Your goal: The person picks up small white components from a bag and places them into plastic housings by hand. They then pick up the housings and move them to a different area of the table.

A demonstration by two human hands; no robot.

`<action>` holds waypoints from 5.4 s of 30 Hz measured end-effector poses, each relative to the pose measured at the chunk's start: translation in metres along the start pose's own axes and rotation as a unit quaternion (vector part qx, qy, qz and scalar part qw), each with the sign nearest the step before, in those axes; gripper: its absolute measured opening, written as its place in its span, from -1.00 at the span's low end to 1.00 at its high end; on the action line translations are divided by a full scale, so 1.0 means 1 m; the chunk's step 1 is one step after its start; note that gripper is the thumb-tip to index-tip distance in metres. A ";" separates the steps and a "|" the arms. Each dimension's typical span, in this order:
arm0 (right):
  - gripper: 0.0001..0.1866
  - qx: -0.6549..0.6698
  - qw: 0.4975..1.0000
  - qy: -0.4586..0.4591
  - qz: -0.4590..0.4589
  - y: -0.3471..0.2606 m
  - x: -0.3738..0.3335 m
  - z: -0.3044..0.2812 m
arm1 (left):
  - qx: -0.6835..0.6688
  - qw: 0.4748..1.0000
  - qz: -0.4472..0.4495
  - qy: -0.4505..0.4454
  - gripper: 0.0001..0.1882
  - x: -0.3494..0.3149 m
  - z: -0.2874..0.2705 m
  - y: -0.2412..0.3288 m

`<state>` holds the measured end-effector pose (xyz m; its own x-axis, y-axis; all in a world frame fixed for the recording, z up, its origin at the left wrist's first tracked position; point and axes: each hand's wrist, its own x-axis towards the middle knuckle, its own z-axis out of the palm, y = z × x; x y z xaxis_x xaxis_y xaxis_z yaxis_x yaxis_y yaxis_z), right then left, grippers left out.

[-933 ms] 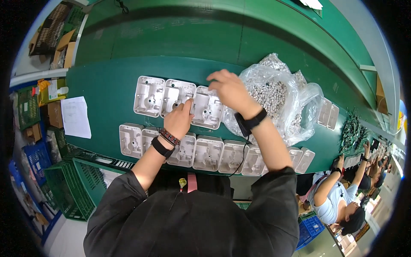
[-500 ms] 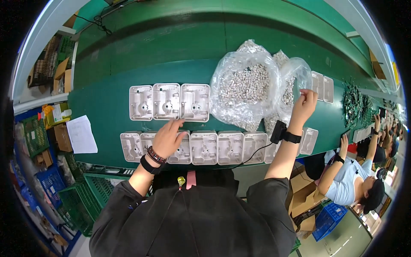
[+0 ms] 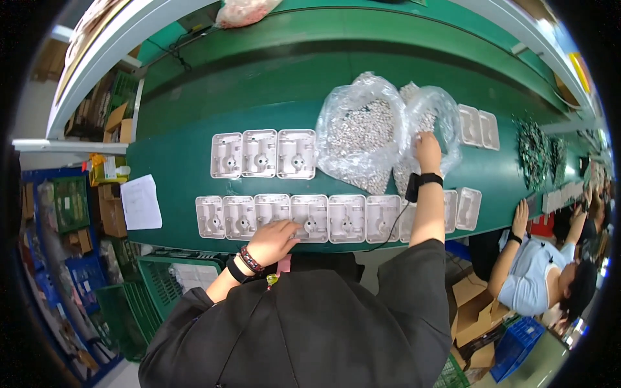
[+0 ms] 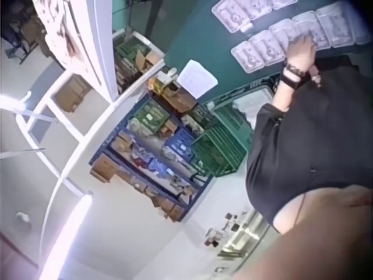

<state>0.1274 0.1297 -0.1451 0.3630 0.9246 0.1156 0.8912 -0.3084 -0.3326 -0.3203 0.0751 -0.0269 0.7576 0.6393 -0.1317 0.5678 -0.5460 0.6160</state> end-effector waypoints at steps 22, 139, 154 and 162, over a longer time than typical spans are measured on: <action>-0.71 0.654 0.719 -0.032 0.233 0.009 -0.006 -0.023 | 0.060 0.998 -0.009 -0.018 -0.71 -0.018 0.005 0.022; -0.90 0.443 0.771 -0.453 -0.070 -0.405 -0.013 0.088 | -0.362 0.867 -0.295 0.173 -0.53 0.033 -0.051 -0.194; -0.92 0.072 0.757 -0.141 -0.634 -0.449 0.061 0.131 | -0.049 0.890 -0.327 0.314 -0.75 0.024 -0.064 -0.242; -0.98 0.070 0.743 -0.216 -0.630 -0.457 0.063 0.150 | -0.133 0.896 -0.332 0.262 -0.74 0.022 -0.065 -0.247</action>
<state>-0.2975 0.3627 -0.1268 -0.8826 0.4555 0.1162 0.4029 0.8603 -0.3123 -0.4647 0.2590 -0.1314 -0.0135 0.9799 -0.1990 0.6877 0.1536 0.7096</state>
